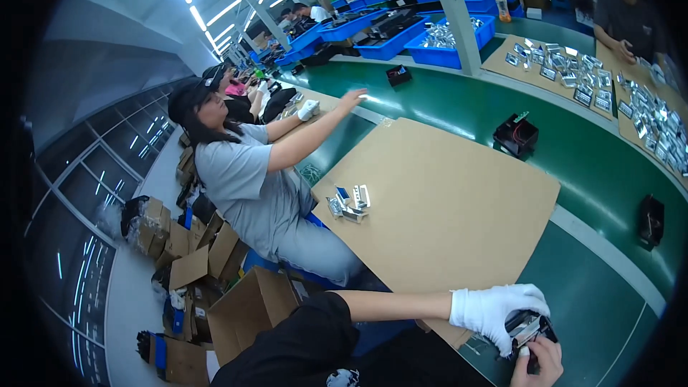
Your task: Assemble small electronic components into a black plastic housing on an assembly line.
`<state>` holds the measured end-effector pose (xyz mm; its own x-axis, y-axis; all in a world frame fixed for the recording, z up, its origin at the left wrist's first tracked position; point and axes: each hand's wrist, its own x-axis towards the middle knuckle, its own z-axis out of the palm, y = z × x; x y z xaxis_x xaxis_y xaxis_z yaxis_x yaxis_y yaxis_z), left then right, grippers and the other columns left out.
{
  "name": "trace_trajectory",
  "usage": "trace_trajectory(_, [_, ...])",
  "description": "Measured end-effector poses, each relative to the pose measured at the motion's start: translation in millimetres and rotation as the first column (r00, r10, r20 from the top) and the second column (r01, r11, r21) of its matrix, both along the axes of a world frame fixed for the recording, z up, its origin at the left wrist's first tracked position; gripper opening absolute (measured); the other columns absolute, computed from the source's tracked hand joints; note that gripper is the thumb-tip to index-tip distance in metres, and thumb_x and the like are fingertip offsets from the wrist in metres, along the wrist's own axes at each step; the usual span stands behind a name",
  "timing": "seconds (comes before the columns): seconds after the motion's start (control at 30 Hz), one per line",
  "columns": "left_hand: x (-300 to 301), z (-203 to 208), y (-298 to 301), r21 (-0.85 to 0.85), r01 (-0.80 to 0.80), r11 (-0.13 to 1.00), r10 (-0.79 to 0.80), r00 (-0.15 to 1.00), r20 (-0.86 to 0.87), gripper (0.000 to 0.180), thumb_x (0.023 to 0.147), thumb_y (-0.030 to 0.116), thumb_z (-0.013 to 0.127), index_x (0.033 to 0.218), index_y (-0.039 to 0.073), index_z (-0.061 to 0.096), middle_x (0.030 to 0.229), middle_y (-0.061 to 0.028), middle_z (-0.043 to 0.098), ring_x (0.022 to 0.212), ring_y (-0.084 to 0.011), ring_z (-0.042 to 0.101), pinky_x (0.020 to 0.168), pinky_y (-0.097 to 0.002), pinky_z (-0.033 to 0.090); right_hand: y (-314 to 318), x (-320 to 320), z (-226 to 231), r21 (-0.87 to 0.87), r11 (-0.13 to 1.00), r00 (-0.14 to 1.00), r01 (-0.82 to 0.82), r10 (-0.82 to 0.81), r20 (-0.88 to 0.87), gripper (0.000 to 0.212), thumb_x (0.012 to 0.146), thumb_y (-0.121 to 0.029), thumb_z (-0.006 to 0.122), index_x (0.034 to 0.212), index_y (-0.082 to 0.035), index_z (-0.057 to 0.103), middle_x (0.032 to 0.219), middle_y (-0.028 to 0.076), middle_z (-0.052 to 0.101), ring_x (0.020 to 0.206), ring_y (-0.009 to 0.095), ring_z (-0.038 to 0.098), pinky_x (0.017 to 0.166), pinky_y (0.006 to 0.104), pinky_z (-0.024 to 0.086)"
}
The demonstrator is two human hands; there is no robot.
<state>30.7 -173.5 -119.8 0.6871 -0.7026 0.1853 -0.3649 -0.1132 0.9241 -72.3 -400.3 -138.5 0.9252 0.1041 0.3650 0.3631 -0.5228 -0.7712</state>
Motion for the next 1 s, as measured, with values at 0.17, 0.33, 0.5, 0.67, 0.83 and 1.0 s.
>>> trace_trajectory(0.17, [2, 0, 4, -0.017, 0.0, 1.0, 0.0, 1.0, 0.016, 0.083, 0.047, 0.021, 0.095, 0.122, 0.009, 0.063, 0.116, -0.0086, 0.06, 0.102, -0.0314, 0.06, 0.094, -0.0386, 0.052, 2, 4, 1, -0.074, 0.997, 0.995, -0.037, 0.044, 0.09, 0.014, 0.088, -0.004, 0.076, 0.101, 0.001, 0.076, 0.106, 0.013, 0.076, 0.088, 0.027, 0.069, 0.077, 0.0344, 0.056])
trace_trajectory(0.33, [1, -8, 4, -0.02, 0.017, 1.0, -0.017, 1.0, 0.005, 0.086, 0.045, 0.021, 0.096, 0.123, 0.011, 0.063, 0.12, -0.0083, 0.059, 0.105, -0.0317, 0.06, 0.095, -0.0389, 0.052, 6, -3, 1, -0.072, 0.997, 0.995, -0.006, 0.013, 0.103, 0.015, 0.087, -0.003, 0.078, 0.102, 0.001, 0.077, 0.105, 0.014, 0.076, 0.087, 0.028, 0.07, 0.077, 0.0347, 0.056])
trace_trajectory(0.5, [-3, -6, 4, 0.006, 0.013, 1.0, -0.013, 0.999, -0.035, 0.088, 0.044, 0.022, 0.096, 0.125, 0.012, 0.063, 0.124, -0.0084, 0.058, 0.108, -0.0323, 0.059, 0.096, -0.0399, 0.051, 2, -5, -2, -0.06, 0.998, 0.996, 0.004, 0.001, 0.088, 0.016, 0.089, -0.005, 0.077, 0.104, 0.0, 0.076, 0.106, 0.014, 0.076, 0.088, 0.028, 0.07, 0.078, 0.0347, 0.056])
trace_trajectory(0.67, [-8, -4, 0, 0.017, 0.013, 1.0, -0.012, 0.999, -0.048, 0.085, 0.045, 0.021, 0.095, 0.123, 0.011, 0.063, 0.122, -0.0089, 0.058, 0.107, -0.0324, 0.058, 0.095, -0.0404, 0.051, 5, -13, -2, -0.031, 0.999, 0.999, 0.044, -0.043, 0.032, 0.015, 0.086, -0.002, 0.072, 0.1, 0.002, 0.073, 0.106, 0.015, 0.074, 0.092, 0.028, 0.067, 0.085, 0.0358, 0.053])
trace_trajectory(0.83, [-1, 19, 5, 0.014, 0.054, 0.998, -0.054, 0.999, 0.005, 0.075, 0.055, 0.019, 0.091, 0.124, 0.008, 0.063, 0.117, -0.011, 0.06, 0.105, -0.0315, 0.058, 0.095, -0.0399, 0.05, 32, -16, 39, 0.005, 0.97, 0.957, 0.244, -0.24, -0.163, 0.015, 0.078, 0.001, 0.071, 0.093, 0.002, 0.074, 0.102, 0.014, 0.075, 0.09, 0.029, 0.065, 0.088, 0.0388, 0.052])
trace_trajectory(1.0, [10, 20, 20, 0.111, 0.056, 0.992, -0.035, 0.983, -0.179, 0.08, 0.066, 0.014, 0.087, 0.14, 0.005, 0.057, 0.133, -0.0134, 0.06, 0.12, -0.0305, 0.06, 0.109, -0.0402, 0.047, 44, 7, 33, 0.082, 0.984, 0.986, 0.16, -0.155, -0.065, 0.017, 0.077, 0.006, 0.073, 0.094, 0.003, 0.075, 0.104, 0.011, 0.077, 0.081, 0.024, 0.065, 0.077, 0.0334, 0.054])
